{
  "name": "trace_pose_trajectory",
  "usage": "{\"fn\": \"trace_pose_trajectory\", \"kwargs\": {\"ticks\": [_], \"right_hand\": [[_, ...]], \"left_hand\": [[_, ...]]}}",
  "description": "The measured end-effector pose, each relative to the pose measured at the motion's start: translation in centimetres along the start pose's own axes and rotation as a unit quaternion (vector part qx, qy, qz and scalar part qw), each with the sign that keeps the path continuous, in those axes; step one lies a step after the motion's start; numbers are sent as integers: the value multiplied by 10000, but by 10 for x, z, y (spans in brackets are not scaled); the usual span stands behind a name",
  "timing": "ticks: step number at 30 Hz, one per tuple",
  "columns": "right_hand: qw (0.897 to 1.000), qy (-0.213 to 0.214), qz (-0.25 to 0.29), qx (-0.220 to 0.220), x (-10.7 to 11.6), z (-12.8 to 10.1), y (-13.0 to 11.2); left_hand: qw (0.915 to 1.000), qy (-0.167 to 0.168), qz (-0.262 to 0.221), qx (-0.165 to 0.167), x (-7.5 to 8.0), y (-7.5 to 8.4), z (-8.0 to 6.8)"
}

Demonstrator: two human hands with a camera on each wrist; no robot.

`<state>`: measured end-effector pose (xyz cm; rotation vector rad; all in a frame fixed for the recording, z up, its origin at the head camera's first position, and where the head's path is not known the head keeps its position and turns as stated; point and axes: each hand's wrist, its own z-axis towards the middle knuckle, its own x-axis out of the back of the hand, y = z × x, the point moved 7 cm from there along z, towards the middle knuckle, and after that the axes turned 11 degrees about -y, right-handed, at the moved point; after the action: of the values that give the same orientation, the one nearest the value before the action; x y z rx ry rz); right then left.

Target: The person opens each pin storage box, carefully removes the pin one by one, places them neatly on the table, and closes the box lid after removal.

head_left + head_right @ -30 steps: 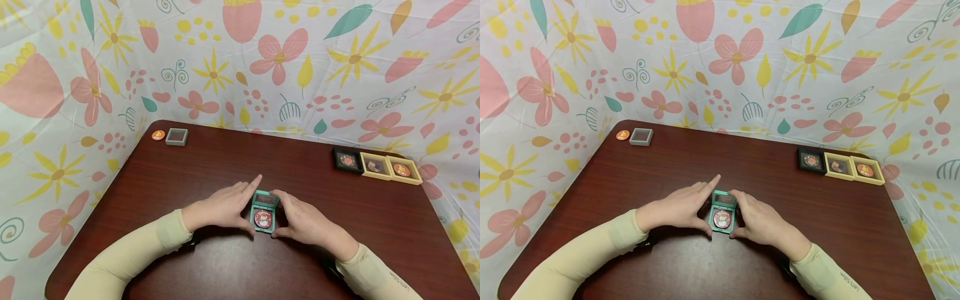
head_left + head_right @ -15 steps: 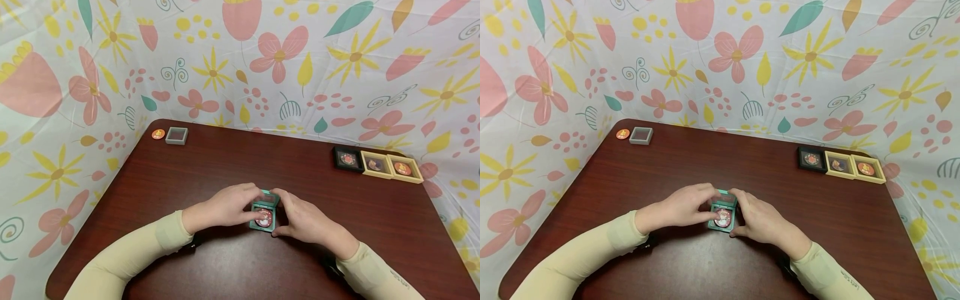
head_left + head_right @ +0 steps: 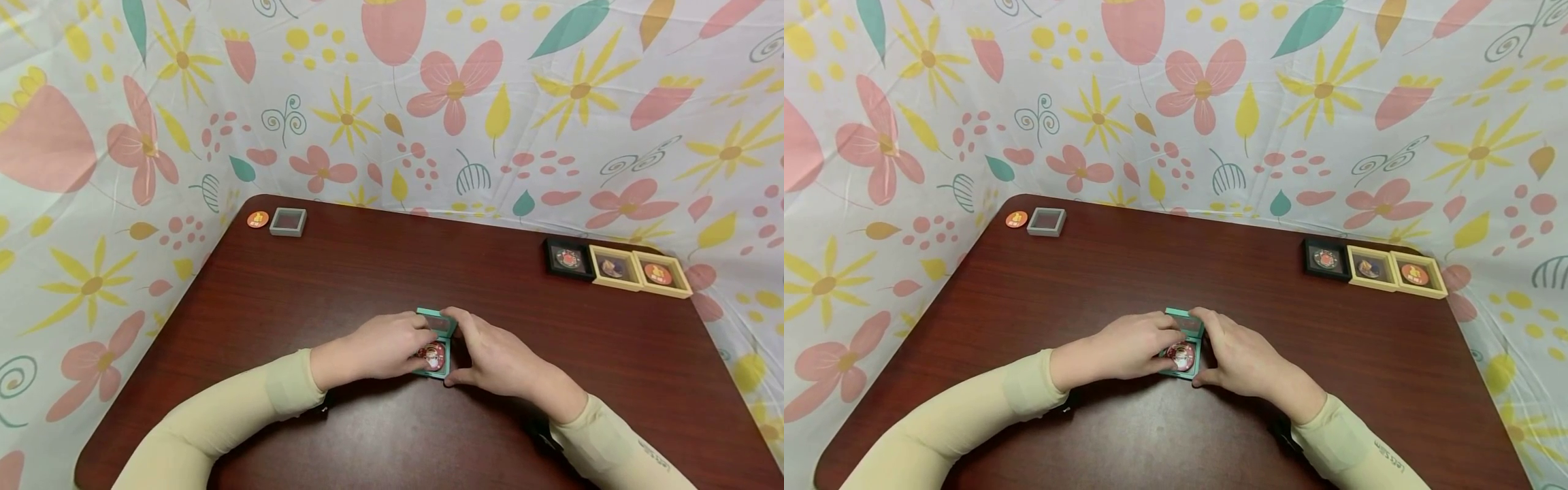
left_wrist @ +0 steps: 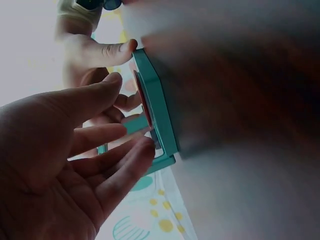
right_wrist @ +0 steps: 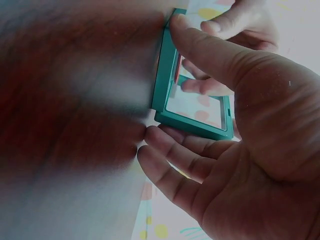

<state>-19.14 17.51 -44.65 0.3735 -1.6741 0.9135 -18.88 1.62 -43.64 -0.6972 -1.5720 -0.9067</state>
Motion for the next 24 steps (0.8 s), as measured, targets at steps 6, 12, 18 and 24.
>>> {"fn": "trace_pose_trajectory", "kwargs": {"ticks": [6,12,18,24], "right_hand": [[10000,-24,60,-8,-1,1,0],[10000,10,31,-29,0,0,1],[10000,18,7,-27,-1,0,1],[10000,-24,23,-49,-1,0,2]], "left_hand": [[9991,-111,396,63,-3,6,1],[9973,-201,705,56,-5,10,4],[9948,-167,1006,59,-8,13,5],[9945,-63,1048,66,-8,14,5]]}}
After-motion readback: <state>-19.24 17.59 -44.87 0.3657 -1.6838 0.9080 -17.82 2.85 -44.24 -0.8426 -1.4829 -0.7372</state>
